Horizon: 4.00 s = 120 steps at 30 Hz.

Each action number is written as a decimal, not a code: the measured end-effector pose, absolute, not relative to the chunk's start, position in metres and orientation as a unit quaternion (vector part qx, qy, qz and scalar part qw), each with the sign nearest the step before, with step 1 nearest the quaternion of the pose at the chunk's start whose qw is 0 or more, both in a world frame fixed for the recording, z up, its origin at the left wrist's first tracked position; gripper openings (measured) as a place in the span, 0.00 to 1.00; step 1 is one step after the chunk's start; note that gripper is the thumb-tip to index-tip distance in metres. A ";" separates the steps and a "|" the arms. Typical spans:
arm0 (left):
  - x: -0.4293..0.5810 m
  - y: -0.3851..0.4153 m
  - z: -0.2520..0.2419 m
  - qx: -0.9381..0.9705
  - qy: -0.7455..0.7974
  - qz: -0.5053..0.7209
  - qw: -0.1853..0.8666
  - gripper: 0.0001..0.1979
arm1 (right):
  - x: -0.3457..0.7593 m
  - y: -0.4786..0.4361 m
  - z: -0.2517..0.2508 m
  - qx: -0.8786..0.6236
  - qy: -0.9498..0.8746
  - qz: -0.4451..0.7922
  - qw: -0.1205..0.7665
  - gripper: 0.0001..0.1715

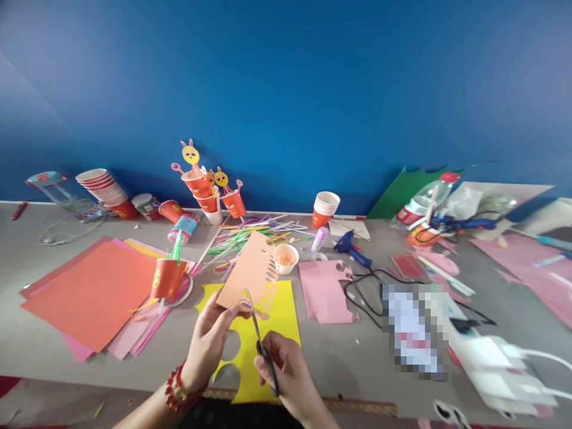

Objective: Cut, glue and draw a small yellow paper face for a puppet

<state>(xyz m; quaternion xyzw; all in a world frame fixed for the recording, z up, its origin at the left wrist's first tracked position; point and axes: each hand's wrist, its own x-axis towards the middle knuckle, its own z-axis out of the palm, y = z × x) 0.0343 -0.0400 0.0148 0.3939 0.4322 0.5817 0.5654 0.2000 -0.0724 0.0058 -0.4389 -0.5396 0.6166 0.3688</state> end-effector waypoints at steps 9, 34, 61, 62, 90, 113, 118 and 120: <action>0.032 -0.037 0.012 0.385 0.429 0.591 0.564 0.15 | 0.203 -0.072 0.003 -0.449 -0.543 0.613 0.357 0.36; 0.030 -0.036 0.014 0.377 0.416 0.589 0.581 0.14 | 0.201 -0.072 -0.004 -0.430 -0.539 0.619 0.375 0.36; 0.025 -0.034 0.016 0.408 0.402 0.572 0.587 0.11 | 0.208 -0.070 -0.011 -0.451 -0.538 0.620 0.350 0.39; 0.025 -0.035 0.017 0.410 0.399 0.573 0.587 0.10 | 0.208 -0.070 -0.010 -0.451 -0.542 0.620 0.345 0.39; 0.016 -0.036 0.025 0.427 0.402 0.578 0.568 0.10 | 0.225 -0.064 0.012 -0.430 -0.528 0.677 0.280 0.40; -0.003 -0.026 0.051 0.507 0.386 0.552 0.538 0.08 | 0.234 -0.032 0.032 -0.414 -0.581 0.664 0.226 0.35; -0.007 -0.023 0.056 0.519 0.388 0.549 0.528 0.08 | 0.234 -0.026 0.043 -0.411 -0.592 0.661 0.211 0.36; -0.008 -0.023 0.059 0.523 0.392 0.545 0.525 0.08 | 0.234 -0.024 0.044 -0.411 -0.591 0.661 0.211 0.37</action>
